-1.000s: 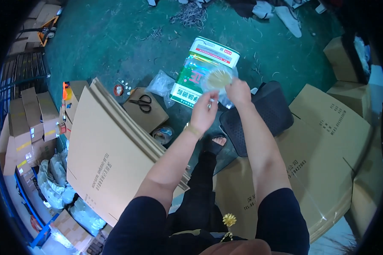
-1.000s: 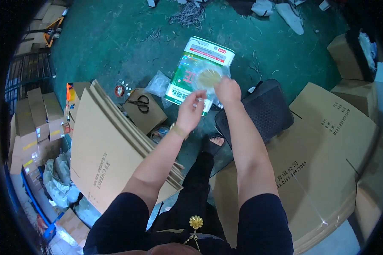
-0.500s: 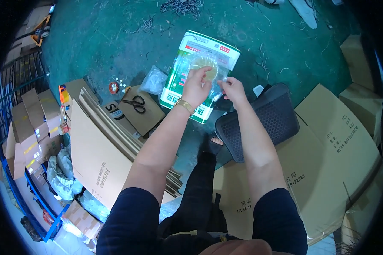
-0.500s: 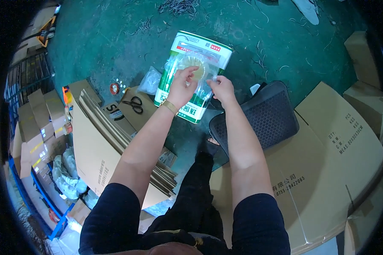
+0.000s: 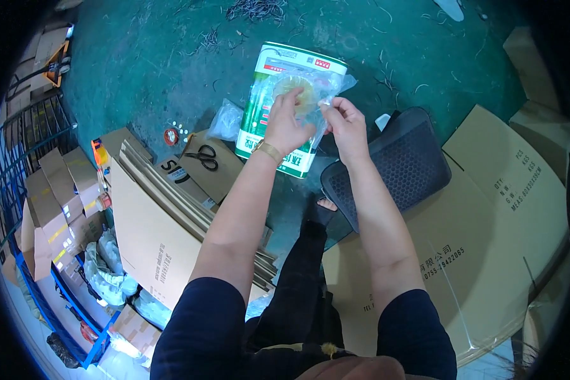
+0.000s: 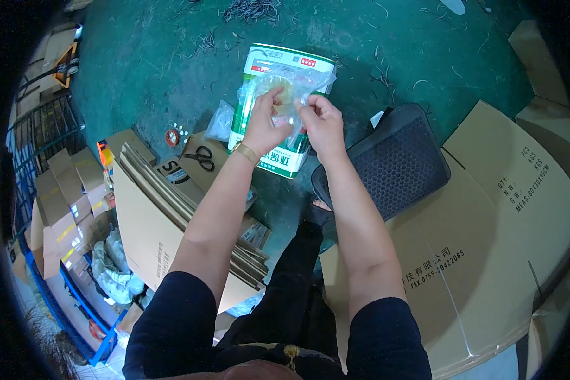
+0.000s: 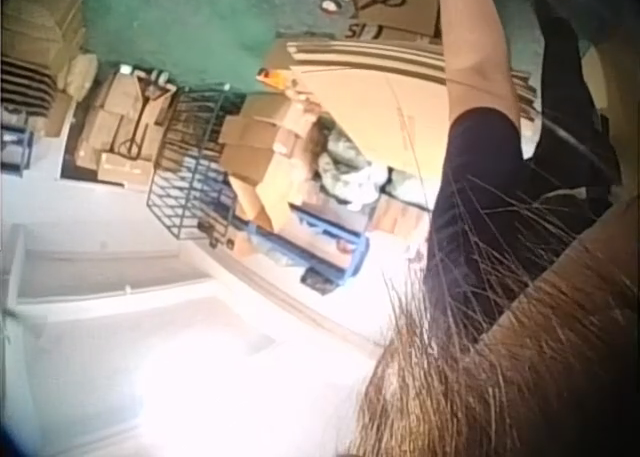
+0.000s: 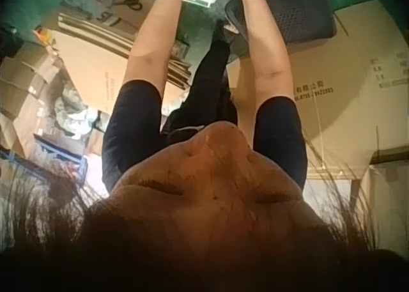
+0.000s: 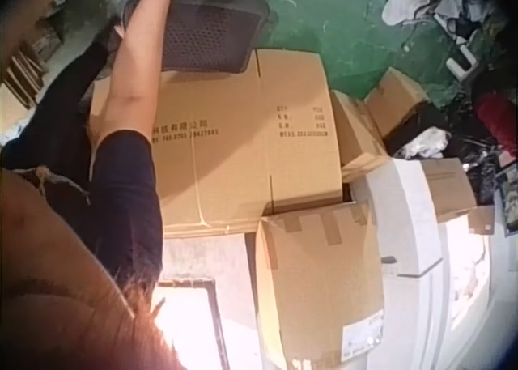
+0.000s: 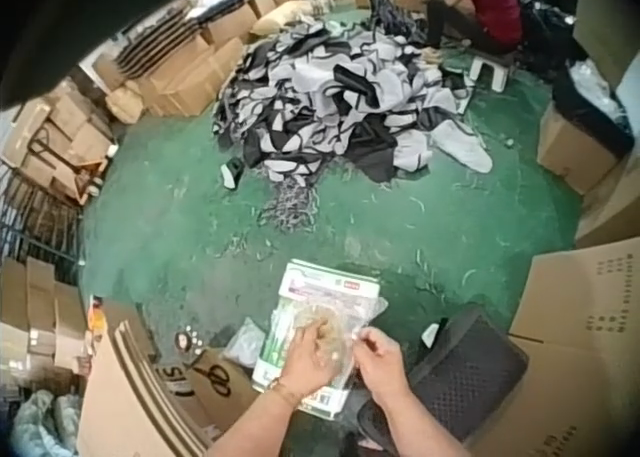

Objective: Sorting and organizing shoe manufacturing materials, including uppers, small components, and adhesive containers on a factory floor.

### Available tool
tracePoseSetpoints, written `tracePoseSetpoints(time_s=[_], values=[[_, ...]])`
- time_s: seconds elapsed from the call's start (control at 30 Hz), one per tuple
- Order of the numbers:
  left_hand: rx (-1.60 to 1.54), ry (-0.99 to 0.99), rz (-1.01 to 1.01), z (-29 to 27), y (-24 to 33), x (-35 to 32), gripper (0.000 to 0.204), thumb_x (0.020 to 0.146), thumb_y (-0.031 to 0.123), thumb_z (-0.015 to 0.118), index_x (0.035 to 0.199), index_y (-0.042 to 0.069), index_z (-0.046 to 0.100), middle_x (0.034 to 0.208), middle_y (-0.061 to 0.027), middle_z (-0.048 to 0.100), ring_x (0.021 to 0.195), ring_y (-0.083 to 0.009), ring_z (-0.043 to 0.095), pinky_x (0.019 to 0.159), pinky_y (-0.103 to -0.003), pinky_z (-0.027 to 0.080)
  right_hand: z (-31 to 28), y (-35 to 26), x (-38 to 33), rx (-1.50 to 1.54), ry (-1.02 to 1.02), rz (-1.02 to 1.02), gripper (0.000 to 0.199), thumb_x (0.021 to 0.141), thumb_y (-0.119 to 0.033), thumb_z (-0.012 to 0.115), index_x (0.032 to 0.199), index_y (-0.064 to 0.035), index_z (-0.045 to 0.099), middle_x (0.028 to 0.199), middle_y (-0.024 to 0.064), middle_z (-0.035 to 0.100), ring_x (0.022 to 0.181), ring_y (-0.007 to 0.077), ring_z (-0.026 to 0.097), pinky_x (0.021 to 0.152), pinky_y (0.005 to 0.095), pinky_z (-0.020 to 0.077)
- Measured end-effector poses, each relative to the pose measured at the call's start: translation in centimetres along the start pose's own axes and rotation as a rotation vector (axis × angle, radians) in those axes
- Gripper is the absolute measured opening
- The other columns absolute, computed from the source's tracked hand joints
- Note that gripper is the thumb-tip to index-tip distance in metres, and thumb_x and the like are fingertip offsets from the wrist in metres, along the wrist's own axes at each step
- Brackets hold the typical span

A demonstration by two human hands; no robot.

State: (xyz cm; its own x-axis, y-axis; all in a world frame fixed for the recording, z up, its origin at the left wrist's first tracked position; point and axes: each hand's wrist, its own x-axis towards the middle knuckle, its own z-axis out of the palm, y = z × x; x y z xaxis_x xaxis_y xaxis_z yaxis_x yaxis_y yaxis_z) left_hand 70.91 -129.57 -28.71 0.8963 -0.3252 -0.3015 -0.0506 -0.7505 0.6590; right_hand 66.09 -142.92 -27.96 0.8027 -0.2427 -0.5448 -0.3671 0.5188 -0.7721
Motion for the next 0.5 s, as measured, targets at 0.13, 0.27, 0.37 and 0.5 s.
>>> tracePoseSetpoints(time_s=[0.13, 0.27, 0.37, 0.5], values=[[0.162, 0.093, 0.33, -0.6, 0.6, -0.7, 0.055, 0.064, 0.02, 0.069, 0.115, 0.009, 0.05, 0.099, -0.0162, 0.049, 0.093, -0.03, 0.051, 0.08, -0.037, 0.042, 0.5, -1.4, 0.7, 0.124, -0.132, 0.087, 0.014, 0.077, -0.003, 0.055, 0.09, -0.0042, 0.06, 0.073, -0.0018, 0.055, 0.058, 0.0054, 0.047, 0.054, 0.0188, 0.0401], [-0.348, 0.117, -0.003, -0.3, -0.8, 0.6, 0.024, 0.085, 0.024, 0.053, 0.096, 0.005, 0.061, 0.09, -0.005, 0.059, 0.08, -0.018, 0.055, 0.079, -0.031, 0.039, -1.3, 1.1, 3.2, -0.57, -0.082, -0.319, 0.042, 0.068, -0.003, 0.058, 0.109, -0.0013, 0.052, 0.1, 0.011, 0.059, 0.088, 0.0218, 0.055, 0.079, 0.0312, 0.0444], [-0.905, 0.062, -0.389, -2.2, -0.4, 1.1, 0.031, 0.089, 0.03, 0.047, 0.089, 0.003, 0.062, 0.079, -0.0025, 0.058, 0.07, -0.0108, 0.05, 0.065, -0.024, 0.039, -0.5, 2.4, 3.4, -1.042, -0.147, -0.41, 0.07, 0.059, -0.004, 0.068, 0.123, -0.0039, 0.038, 0.121, 0.018, 0.045, 0.112, 0.033, 0.043, 0.095, 0.0382, 0.0353], [-0.839, -0.075, -0.351, -2.9, -1.3, 1.4, 0.029, 0.088, 0.028, 0.048, 0.089, 0.002, 0.061, 0.079, -0.0033, 0.059, 0.068, -0.0115, 0.051, 0.064, -0.025, 0.038, 1.5, 3.3, 4.1, -1.005, -0.135, -0.471, 0.093, 0.049, -0.007, 0.079, 0.127, -0.0075, 0.029, 0.129, 0.0148, 0.037, 0.119, 0.0307, 0.037, 0.098, 0.0367, 0.0337]])
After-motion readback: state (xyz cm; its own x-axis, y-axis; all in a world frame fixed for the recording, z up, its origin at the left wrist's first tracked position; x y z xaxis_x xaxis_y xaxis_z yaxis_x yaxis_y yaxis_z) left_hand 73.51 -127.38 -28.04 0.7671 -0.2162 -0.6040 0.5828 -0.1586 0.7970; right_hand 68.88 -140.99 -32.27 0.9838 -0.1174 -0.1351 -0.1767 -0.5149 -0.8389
